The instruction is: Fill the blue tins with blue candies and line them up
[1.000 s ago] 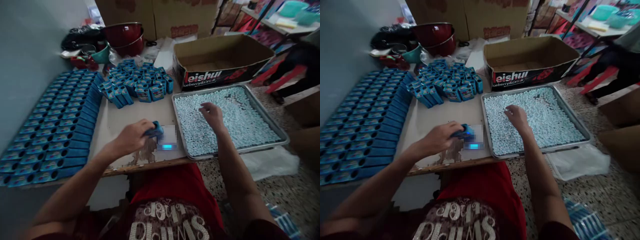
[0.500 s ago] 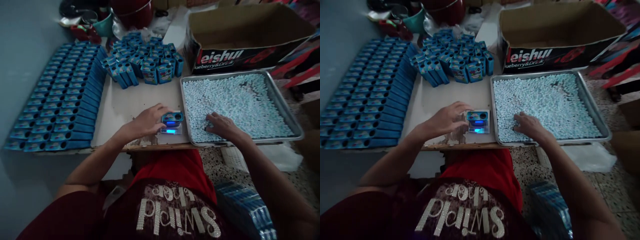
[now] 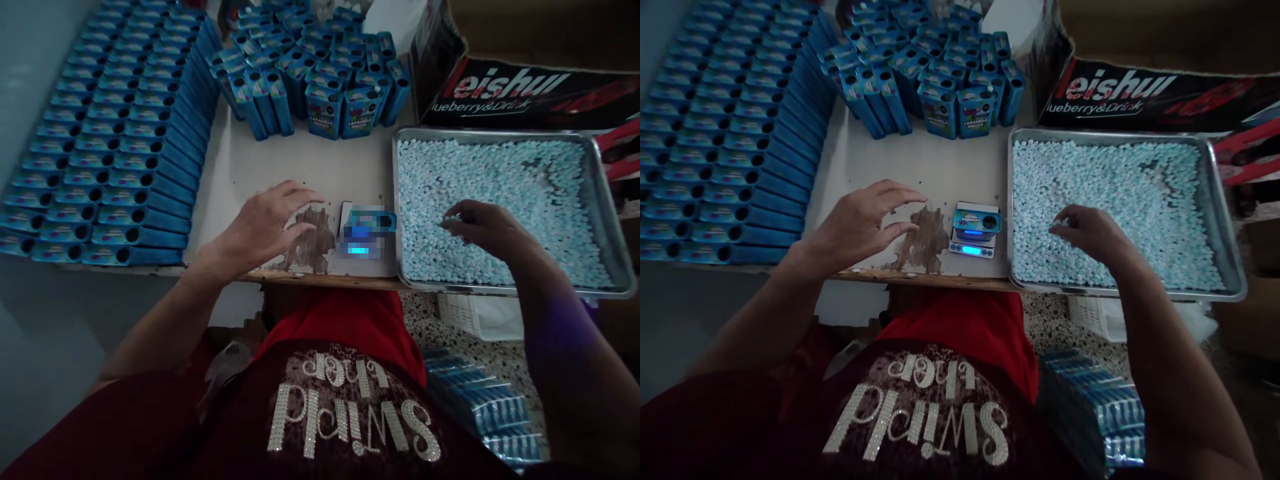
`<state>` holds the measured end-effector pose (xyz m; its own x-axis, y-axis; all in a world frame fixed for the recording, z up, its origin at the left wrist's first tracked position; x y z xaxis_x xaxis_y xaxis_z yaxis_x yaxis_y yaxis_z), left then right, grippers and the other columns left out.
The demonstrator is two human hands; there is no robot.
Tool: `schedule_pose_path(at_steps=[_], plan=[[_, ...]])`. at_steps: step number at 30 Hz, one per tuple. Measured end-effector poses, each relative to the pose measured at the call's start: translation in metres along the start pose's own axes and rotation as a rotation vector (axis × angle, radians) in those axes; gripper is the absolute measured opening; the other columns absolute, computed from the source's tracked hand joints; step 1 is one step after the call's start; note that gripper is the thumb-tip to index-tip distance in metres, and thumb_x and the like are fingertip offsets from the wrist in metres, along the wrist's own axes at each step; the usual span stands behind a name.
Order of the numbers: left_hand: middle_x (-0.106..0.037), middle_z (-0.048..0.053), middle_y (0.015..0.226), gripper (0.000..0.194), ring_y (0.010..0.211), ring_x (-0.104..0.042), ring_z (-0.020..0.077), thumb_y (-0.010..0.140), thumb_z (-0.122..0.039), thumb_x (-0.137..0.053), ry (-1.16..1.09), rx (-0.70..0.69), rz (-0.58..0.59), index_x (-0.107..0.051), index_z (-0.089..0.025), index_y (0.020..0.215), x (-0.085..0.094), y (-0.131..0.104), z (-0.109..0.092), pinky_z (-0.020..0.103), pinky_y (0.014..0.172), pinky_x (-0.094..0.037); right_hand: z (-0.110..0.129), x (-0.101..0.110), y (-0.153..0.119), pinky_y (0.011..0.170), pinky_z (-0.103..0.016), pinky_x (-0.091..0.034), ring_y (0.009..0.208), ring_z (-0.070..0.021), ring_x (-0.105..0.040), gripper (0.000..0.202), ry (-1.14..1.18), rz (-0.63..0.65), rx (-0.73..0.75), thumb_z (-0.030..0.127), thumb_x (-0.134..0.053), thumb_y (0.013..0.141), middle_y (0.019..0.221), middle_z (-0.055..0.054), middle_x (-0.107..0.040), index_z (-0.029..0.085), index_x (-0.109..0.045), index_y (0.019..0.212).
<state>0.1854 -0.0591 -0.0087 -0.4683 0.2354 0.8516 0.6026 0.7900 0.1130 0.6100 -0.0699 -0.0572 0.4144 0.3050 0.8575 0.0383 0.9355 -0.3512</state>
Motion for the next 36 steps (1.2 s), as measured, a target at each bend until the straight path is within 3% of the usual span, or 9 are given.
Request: schedule_pose_path(at_steps=[7,13,16,20,23,25,28,31,36], plan=[[-0.078,0.011,0.153,0.054,0.137,-0.078,0.0343,0.106,-0.024,-0.078,-0.023,0.008,0.026,-0.069,-0.025,0.159,-0.009,0.01,-0.004,0.052,0.122,-0.061,-0.001,-0.002,-0.004,0.068,-0.044,-0.049,0.067,-0.0245,-0.068,0.033,0.066,0.06,-0.117,0.047,-0.082,0.084,0.074,-0.011,-0.076,0.02,-0.085,0.104],[-0.078,0.01,0.155,0.067,0.14,-0.078,0.0326,0.1,-0.019,-0.086,-0.24,0.073,0.007,-0.065,-0.025,0.163,-0.028,0.012,-0.003,0.047,0.123,-0.062,0.017,0.002,-0.006,0.071,-0.045,-0.052,0.068,-0.0264,-0.071,0.027,0.072,0.063,-0.143,0.044,-0.076,0.088,0.071,-0.012,-0.075,0.02,-0.082,0.098],[-0.08,0.011,0.152,0.074,0.141,-0.078,0.0327,0.095,-0.02,-0.092,-0.352,0.189,0.017,-0.063,-0.025,0.162,-0.047,0.013,0.001,0.046,0.123,-0.062,0.045,0.005,-0.007,0.072,-0.043,-0.051,0.068,-0.0251,-0.068,0.024,0.095,0.061,-0.063,0.042,-0.074,0.088,0.07,-0.009,-0.072,0.021,-0.08,0.097],[-0.08,0.012,0.151,0.066,0.142,-0.077,0.0342,0.093,-0.023,-0.093,-0.437,0.277,0.072,-0.065,-0.026,0.153,-0.073,0.015,0.002,0.049,0.122,-0.063,0.119,0.015,-0.015,0.071,-0.038,-0.048,0.07,-0.0226,-0.065,0.023,0.089,0.054,0.23,0.041,-0.069,0.089,0.073,-0.004,-0.07,0.024,-0.082,0.097],[-0.078,0.012,0.154,0.062,0.143,-0.076,0.0337,0.093,-0.021,-0.092,-0.469,0.273,0.076,-0.067,-0.026,0.15,-0.078,0.017,0.0,0.051,0.124,-0.062,0.175,0.018,-0.024,0.078,-0.036,-0.052,0.078,-0.0213,-0.07,0.025,0.026,0.072,0.459,0.029,-0.065,0.093,0.082,-0.004,-0.075,0.024,-0.087,0.102],[-0.076,0.012,0.156,0.064,0.14,-0.077,0.0337,0.092,-0.021,-0.093,-0.452,0.275,0.076,-0.068,-0.025,0.151,-0.076,0.017,0.001,0.051,0.124,-0.062,0.2,0.014,-0.028,0.081,-0.034,-0.053,0.083,-0.0207,-0.073,0.028,-0.085,0.085,0.573,0.022,-0.063,0.095,0.091,-0.004,-0.079,0.024,-0.089,0.106],[-0.074,0.012,0.157,0.066,0.134,-0.079,0.033,0.092,-0.023,-0.093,-0.428,0.309,0.09,-0.069,-0.026,0.154,-0.071,0.012,0.01,0.049,0.119,-0.065,0.213,0.003,-0.027,0.078,-0.032,-0.051,0.084,-0.0204,-0.074,0.03,-0.285,0.083,0.649,0.017,-0.064,0.098,0.098,-0.003,-0.082,0.026,-0.09,0.109],[-0.072,0.012,0.157,0.064,0.131,-0.08,0.0331,0.094,-0.025,-0.091,-0.419,0.337,0.091,-0.07,-0.027,0.154,-0.067,0.004,0.021,0.05,0.117,-0.065,0.211,-0.007,-0.022,0.074,-0.032,-0.049,0.082,-0.0204,-0.074,0.036,-0.415,0.092,0.625,0.011,-0.065,0.095,0.101,-0.003,-0.082,0.029,-0.091,0.113],[-0.07,0.013,0.158,0.065,0.127,-0.081,0.0331,0.094,-0.03,-0.092,-0.424,0.307,0.08,-0.069,-0.028,0.155,-0.069,0.0,0.028,0.053,0.115,-0.065,0.214,-0.008,-0.021,0.082,-0.034,-0.054,0.096,-0.0236,-0.079,0.045,-0.36,0.048,0.593,0.009,-0.069,0.093,0.118,-0.006,-0.085,0.025,-0.09,0.13]])
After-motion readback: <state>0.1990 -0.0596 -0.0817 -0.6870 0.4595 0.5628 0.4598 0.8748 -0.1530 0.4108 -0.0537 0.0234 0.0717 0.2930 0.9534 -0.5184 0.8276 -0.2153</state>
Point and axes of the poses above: each hand's wrist, its own y-axis towards the middle knuckle, its own x-axis out of the back of the hand, z = x × y, the point moved 9 cm from there along y, towards the middle knuckle
